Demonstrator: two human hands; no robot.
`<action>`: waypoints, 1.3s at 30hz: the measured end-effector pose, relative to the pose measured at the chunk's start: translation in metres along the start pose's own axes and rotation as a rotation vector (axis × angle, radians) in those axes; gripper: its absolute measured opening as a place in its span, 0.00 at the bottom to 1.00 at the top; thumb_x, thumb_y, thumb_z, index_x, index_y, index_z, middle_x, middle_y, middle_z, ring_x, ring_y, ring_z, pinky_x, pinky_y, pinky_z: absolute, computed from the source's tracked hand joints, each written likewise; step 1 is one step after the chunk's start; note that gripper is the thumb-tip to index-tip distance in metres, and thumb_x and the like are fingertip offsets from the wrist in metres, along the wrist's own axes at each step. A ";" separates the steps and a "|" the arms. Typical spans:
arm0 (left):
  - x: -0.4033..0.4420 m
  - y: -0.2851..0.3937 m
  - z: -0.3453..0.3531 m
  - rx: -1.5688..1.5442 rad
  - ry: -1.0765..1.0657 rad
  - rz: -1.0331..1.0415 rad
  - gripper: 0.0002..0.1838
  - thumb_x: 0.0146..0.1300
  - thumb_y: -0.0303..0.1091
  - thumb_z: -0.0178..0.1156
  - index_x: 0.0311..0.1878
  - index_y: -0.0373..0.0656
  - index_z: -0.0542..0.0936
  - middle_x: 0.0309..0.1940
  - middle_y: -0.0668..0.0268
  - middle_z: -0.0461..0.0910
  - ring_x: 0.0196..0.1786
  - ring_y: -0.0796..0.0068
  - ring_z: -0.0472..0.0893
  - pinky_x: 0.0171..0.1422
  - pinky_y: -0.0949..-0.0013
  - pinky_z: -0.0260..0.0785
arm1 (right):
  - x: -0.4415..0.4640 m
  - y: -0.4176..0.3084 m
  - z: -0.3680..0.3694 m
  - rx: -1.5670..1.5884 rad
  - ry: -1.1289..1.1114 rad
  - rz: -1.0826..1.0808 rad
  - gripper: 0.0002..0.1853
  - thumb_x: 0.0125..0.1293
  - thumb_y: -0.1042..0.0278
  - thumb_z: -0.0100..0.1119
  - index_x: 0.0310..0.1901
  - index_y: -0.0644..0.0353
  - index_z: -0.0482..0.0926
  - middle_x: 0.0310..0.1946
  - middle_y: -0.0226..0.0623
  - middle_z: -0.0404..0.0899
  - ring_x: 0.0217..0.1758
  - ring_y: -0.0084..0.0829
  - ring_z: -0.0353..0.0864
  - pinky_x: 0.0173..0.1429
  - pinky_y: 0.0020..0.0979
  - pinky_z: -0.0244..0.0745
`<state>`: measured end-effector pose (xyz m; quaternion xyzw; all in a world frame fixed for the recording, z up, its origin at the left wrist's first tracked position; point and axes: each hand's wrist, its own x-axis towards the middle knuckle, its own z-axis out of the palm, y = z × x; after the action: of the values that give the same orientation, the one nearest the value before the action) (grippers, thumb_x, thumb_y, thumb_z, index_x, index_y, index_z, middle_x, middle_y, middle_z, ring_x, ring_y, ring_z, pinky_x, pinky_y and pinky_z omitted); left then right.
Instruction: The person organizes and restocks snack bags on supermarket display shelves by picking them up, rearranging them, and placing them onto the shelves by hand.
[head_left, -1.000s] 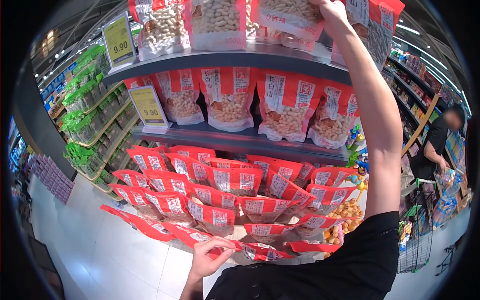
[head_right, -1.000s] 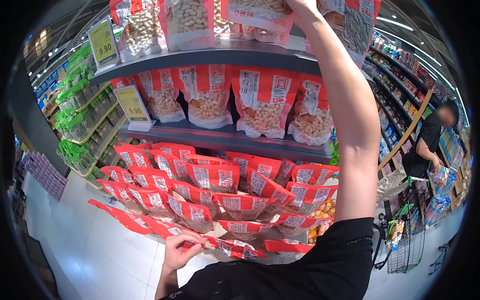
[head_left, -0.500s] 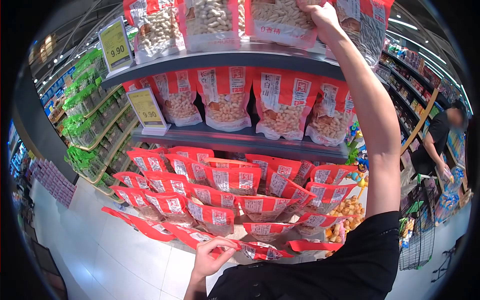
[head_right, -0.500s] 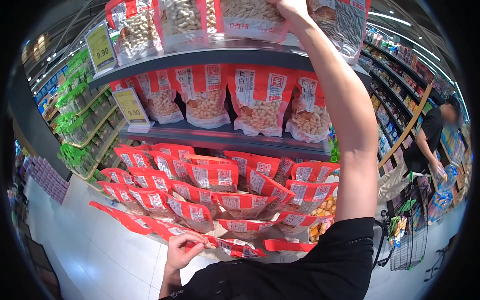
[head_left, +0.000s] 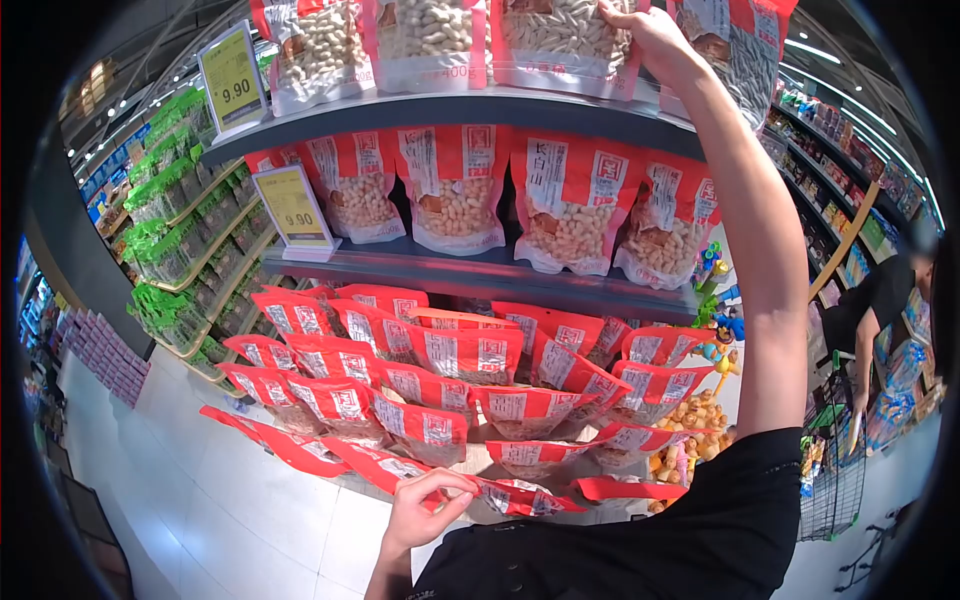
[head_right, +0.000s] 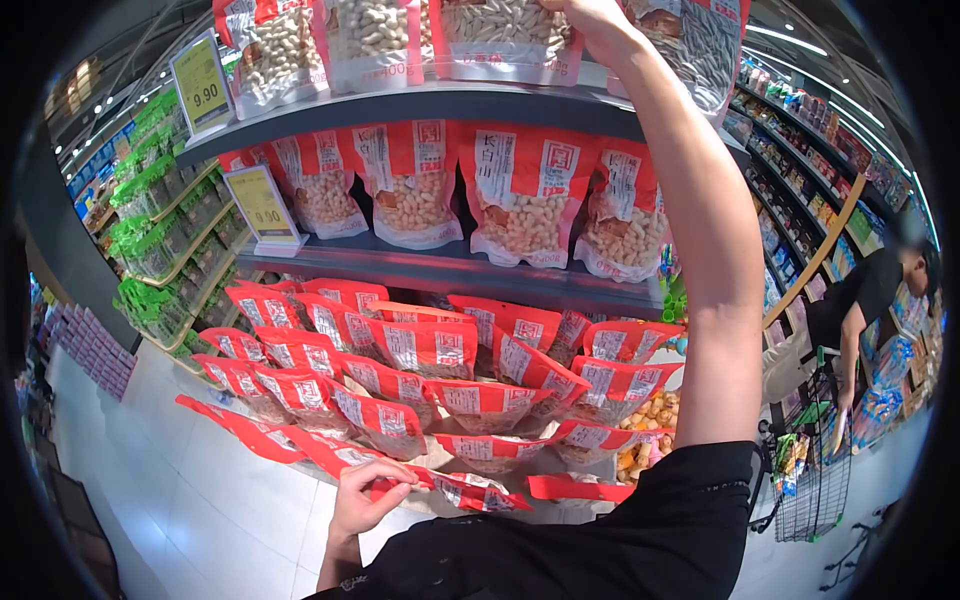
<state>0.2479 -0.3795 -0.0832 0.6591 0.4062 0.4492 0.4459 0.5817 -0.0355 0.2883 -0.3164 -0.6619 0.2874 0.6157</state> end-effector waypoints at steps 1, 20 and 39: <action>0.000 0.002 0.000 -0.003 0.000 -0.004 0.06 0.57 0.18 0.64 0.38 0.32 0.82 0.38 0.55 0.84 0.43 0.69 0.84 0.48 0.70 0.77 | -0.001 0.001 -0.002 -0.001 -0.002 0.004 0.15 0.61 0.73 0.64 0.49 0.61 0.76 0.36 0.31 0.78 0.36 0.27 0.79 0.35 0.34 0.79; -0.012 0.012 -0.009 0.502 0.028 0.226 0.06 0.52 0.23 0.67 0.35 0.39 0.82 0.32 0.62 0.83 0.38 0.63 0.83 0.45 0.64 0.72 | -0.086 -0.014 0.004 -0.698 0.286 -0.488 0.20 0.59 0.66 0.65 0.51 0.65 0.77 0.42 0.38 0.81 0.47 0.30 0.80 0.53 0.29 0.75; -0.042 -0.020 0.031 -0.352 0.376 0.167 0.06 0.60 0.20 0.60 0.30 0.35 0.72 0.22 0.59 0.77 0.24 0.73 0.73 0.29 0.70 0.66 | -0.467 0.017 0.045 -0.557 -0.612 0.216 0.20 0.55 0.79 0.66 0.51 0.67 0.78 0.44 0.47 0.81 0.46 0.44 0.82 0.51 0.36 0.77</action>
<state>0.2635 -0.4205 -0.1178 0.5077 0.3415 0.6626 0.4320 0.5568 -0.3854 -0.0240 -0.4384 -0.8295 0.2411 0.2482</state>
